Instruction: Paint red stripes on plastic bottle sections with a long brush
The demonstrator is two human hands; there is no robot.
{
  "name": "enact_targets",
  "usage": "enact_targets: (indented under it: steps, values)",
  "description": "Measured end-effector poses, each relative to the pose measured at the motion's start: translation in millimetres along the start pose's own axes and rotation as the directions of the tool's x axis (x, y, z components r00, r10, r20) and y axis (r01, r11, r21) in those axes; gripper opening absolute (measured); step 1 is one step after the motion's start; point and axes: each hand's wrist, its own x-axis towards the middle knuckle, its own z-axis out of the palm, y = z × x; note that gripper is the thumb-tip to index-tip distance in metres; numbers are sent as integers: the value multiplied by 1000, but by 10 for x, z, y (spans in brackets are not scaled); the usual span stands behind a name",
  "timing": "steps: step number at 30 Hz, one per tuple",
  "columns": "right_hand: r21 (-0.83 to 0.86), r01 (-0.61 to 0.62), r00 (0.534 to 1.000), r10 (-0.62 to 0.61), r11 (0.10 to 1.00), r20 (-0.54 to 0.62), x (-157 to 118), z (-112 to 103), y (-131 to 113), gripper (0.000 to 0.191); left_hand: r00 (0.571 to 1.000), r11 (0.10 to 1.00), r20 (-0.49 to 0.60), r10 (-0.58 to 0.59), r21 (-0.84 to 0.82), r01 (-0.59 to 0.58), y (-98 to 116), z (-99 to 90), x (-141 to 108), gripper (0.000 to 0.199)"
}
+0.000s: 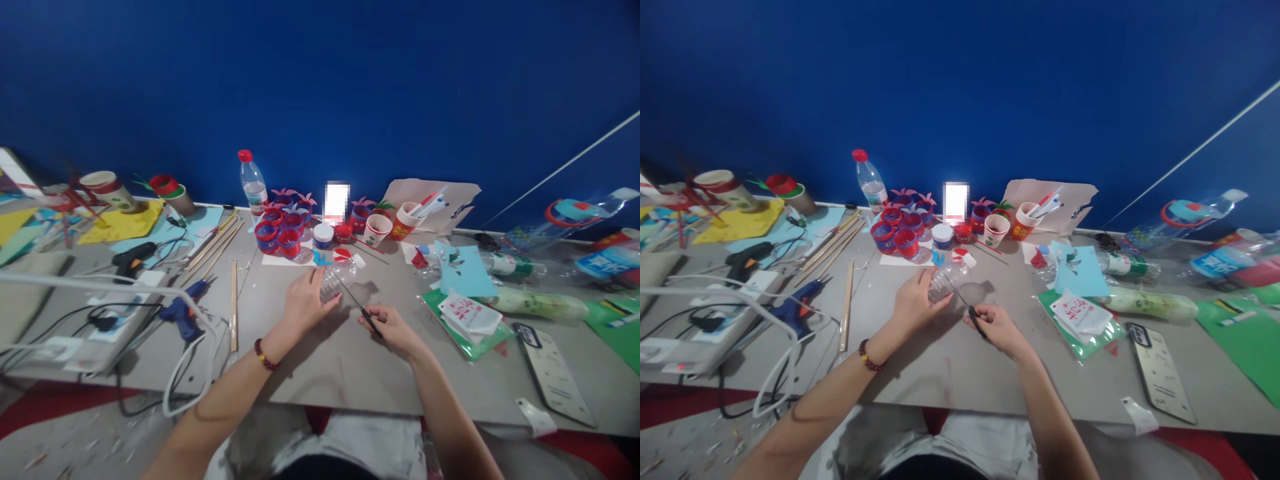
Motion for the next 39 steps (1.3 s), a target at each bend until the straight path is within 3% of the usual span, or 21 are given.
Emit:
enact_targets:
  steps: [11, 20, 28, 39]
  values:
    - [-17, -1, 1000, 0, 1000, -14, 15, -25, 36, 53, 998, 999, -62, 23, 33, -21, 3, 19, -9, 58]
    - [-29, 43, 998, -45, 999, -46, 60, -33, 84, 52, 990, 995, -135, 27, -94, -40, -68, 24, 35, 60]
    - [-34, -5, 1000, 5, 999, -8, 43, -31, 97, 50, 997, 992, -68, -40, -120, 32, -158, -3, 69, 52]
    - [-30, -8, 1000, 8, 1000, 4, 13, 20, 59, 52, 981, 987, -118, 154, -17, -157, -84, 79, 4, 49]
